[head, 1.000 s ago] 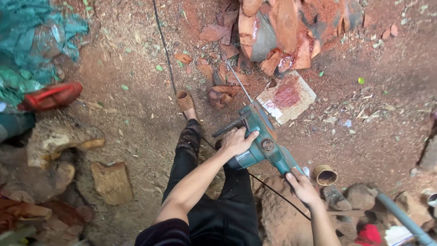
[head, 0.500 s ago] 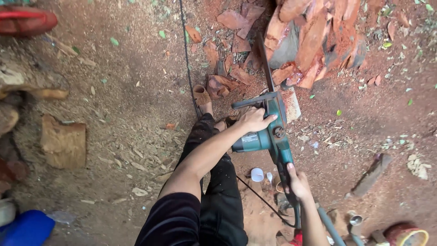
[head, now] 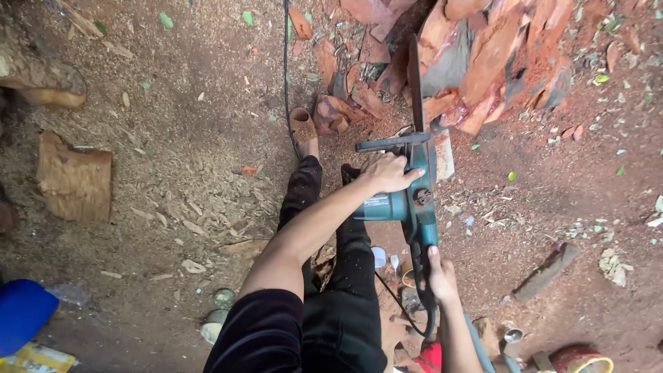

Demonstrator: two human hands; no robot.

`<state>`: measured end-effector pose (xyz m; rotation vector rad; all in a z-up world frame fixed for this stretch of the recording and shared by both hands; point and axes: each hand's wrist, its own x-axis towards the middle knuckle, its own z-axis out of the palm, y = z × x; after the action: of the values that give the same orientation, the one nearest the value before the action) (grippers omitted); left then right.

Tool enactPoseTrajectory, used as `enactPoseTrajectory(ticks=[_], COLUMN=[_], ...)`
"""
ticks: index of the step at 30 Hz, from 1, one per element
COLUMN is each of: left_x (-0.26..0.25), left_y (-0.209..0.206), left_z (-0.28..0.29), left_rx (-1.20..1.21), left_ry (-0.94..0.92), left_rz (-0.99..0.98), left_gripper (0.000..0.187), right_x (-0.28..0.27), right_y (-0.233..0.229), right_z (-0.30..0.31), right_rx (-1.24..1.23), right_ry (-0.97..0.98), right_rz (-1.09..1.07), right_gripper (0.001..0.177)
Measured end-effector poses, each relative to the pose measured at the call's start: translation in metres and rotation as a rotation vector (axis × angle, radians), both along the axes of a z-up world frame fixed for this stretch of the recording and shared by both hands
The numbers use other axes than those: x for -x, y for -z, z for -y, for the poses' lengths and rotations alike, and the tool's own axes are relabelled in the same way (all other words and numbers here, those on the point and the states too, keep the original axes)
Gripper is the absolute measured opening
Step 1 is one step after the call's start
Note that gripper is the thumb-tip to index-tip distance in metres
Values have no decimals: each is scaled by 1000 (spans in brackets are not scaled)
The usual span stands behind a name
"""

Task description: Using an electric chainsaw to cut and shape a large wooden log on the ground

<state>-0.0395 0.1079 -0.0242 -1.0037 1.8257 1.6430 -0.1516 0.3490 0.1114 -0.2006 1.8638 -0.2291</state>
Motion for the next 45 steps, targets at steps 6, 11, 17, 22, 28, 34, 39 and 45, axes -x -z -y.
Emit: enactPoseTrajectory(ticks=[6, 11, 17, 22, 28, 34, 39, 45], left_x=[1, 13, 16, 17, 18, 18, 12, 10], left_y=[-1, 5, -9, -3, 2, 9, 14, 16], left_z=[-26, -36, -30, -34, -42, -49, -61, -74], left_rx=[19, -18, -40, -61, -27, -26, -22, -61], left_ry=[-58, -100, -134, -140, -123, -144, -179, -202], left_rz=[2, 4, 31, 33, 13, 34, 12, 14], left_gripper=[79, 78, 70, 72, 72, 71, 73, 79], right_x=[15, 29, 37, 43, 47, 49, 47, 45], right_y=[-3, -8, -3, -2, -3, -3, -9, -20], right_z=[-19, -12, -18, -19, -24, -23, -23, -25], right_rx=[-34, -109, -116, -80, -129, -196, -169, -199], right_ry=[-9, -79, -76, -80, -84, -85, -119, -184], right_rz=[-27, -39, -18, 24, -36, -63, -55, -82], right_gripper=[67, 70, 69, 65, 65, 66, 57, 63])
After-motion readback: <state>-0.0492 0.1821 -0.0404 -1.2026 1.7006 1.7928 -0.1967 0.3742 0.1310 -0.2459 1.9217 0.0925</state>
